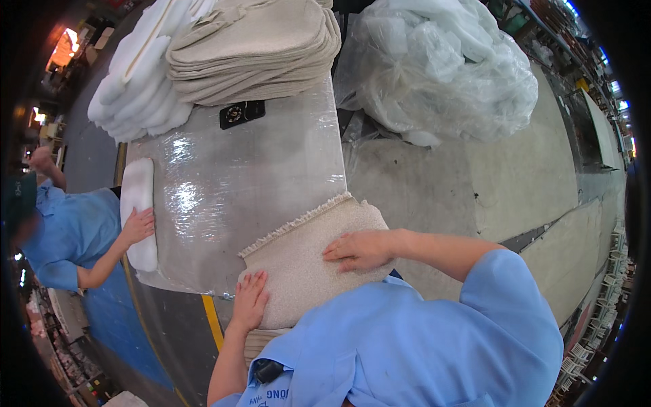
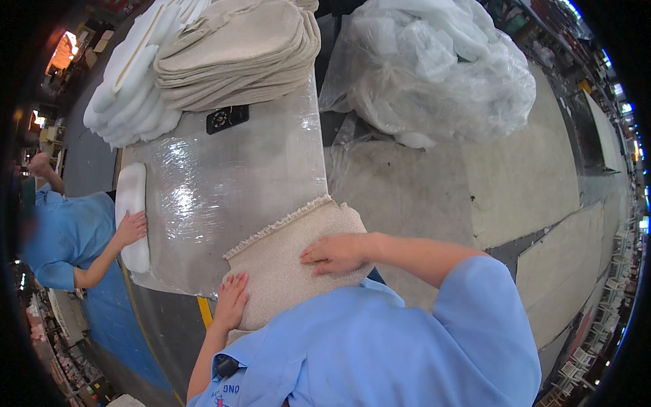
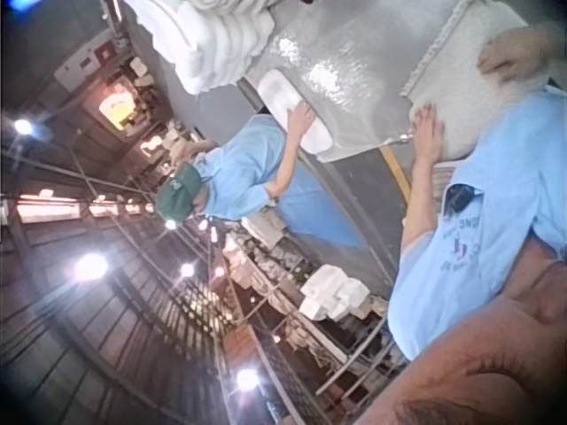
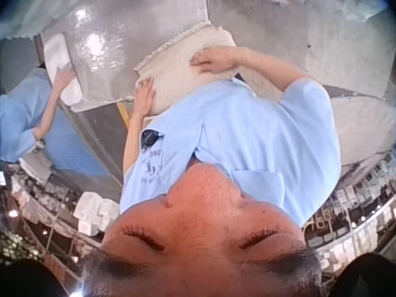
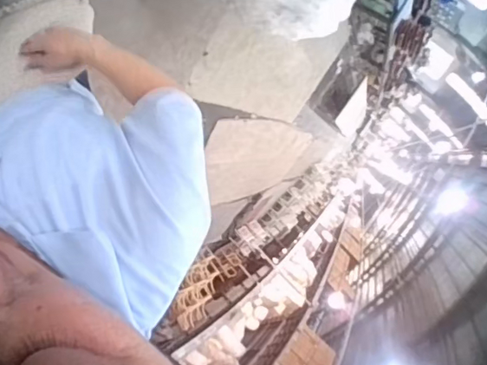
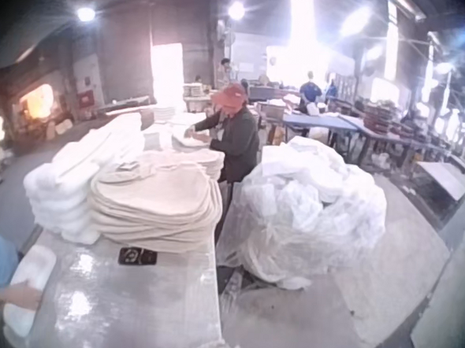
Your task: The person repeatedly picks up beige fabric pieces from a stack, pulls off loose threads and frayed edges by hand, and places the trimmed pieces back on the table. The person handles the fabric one at a time throughout the clip.
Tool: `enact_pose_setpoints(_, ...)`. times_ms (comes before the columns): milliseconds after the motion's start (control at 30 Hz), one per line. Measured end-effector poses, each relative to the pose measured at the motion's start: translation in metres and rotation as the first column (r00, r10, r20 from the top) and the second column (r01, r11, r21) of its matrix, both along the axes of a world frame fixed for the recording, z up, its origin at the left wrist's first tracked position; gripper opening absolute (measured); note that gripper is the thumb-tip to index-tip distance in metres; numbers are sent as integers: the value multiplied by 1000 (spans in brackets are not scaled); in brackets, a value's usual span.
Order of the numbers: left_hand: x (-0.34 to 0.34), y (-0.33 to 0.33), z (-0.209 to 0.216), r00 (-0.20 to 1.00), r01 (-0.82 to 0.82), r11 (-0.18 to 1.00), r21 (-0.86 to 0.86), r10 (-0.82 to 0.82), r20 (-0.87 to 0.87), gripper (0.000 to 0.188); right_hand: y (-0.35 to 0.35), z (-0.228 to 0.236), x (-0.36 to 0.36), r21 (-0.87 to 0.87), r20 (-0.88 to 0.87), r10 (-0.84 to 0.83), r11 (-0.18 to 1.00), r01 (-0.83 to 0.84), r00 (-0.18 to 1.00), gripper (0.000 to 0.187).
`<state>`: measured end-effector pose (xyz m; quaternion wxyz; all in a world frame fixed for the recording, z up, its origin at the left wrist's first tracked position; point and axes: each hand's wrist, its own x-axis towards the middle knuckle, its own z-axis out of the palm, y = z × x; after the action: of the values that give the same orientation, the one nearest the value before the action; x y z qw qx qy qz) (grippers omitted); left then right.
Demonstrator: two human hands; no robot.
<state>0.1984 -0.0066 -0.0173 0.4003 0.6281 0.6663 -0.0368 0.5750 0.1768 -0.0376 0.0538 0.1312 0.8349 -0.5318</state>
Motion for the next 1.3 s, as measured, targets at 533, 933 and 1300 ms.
enact_pose_setpoints(533, 12, -46, 18, 894, -446, 706, 550, 317, 317, 41, 11, -30, 99, -707, 10, -887, 320, 630, 462, 45)
enact_pose_setpoints(933, 3, 47, 17, 661, -748, 447, 490, 564, 494, 65, -17, -42, 25, -686, -58, -997, 9, 728, -43, 66)
enact_pose_setpoints(1300, -9, 45, -3, 772, -628, 439, 642, 449, 449, 55, -19, -79, -5, -738, -52, -930, -209, 642, -364, 65)
